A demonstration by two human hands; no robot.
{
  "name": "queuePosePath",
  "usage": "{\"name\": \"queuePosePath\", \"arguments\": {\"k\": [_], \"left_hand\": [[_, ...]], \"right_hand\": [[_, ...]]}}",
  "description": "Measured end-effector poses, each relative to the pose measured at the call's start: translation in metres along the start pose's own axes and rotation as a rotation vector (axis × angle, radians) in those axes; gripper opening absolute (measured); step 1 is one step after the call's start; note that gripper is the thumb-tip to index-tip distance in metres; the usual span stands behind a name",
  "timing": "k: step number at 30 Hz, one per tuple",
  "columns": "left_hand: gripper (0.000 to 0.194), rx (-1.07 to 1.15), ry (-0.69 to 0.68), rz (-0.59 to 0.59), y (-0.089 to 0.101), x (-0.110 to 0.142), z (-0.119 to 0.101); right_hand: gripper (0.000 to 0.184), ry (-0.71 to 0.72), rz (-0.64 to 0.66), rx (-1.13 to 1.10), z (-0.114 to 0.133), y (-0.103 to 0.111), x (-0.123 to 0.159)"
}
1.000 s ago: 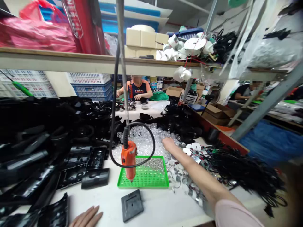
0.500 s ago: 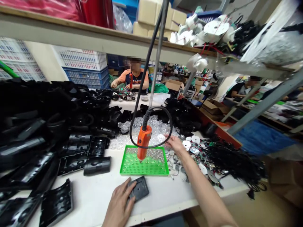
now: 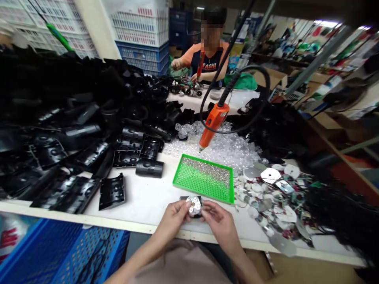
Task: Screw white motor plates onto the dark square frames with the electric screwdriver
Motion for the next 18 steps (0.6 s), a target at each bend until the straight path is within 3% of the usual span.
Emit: {"name": "queuePosePath", "arguments": {"k": [2, 4, 6, 9, 10, 12, 14, 18], "left_hand": [[0.06, 0.058, 0.097, 0.137, -0.002, 0.01, 0.015], [0.059, 0.033, 0.14, 0.307, -0.005, 0.024, 0.022], [0.056, -0.136, 0.101, 0.273, 0.006, 0.031, 0.021], [0.042, -0.554, -0.127, -0.061, 0.033, 0.029, 0.004], [0.045, -0.677, -0.216, -0.121, 0.035, 0.026, -0.001], [0.056, -0.857, -0.352, -0.107, 0.029, 0.017, -0.002], [0.055, -0.97, -0.412, -0.054, 0.024, 0.007, 0.005], [0.049, -1.094, -0.542, -0.056, 0.027, 0.001, 0.012]], "right_hand": [[0.03, 0.336, 0.105, 0.403, 0.027, -0.006, 0.011], [0.037, 0.632, 0.229, 0.639, 0.046, -0.014, 0.026], [0.035, 0.767, 0.243, 0.695, 0.055, -0.014, 0.032], [0.028, 0.728, 0.152, 0.813, 0.049, -0.014, 0.02], [0.026, 0.698, 0.146, 0.908, 0.043, -0.02, 0.015], [0.023, 0.635, 0.168, 1.117, 0.026, -0.035, 0.003], [0.022, 0.577, 0.157, 1.261, 0.013, -0.047, -0.007], [0.01, 0.462, 0.113, 1.307, -0.004, -0.058, -0.009]]}}
Point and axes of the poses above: each hand's wrist, its own x-axis away from the middle knuckle, its own y-axis out of the back of the hand, z = x × y, the point moved 7 cm from there along -x, towards the middle knuckle, and after that the axes turned 5 degrees about z, right-handed, at the moved point
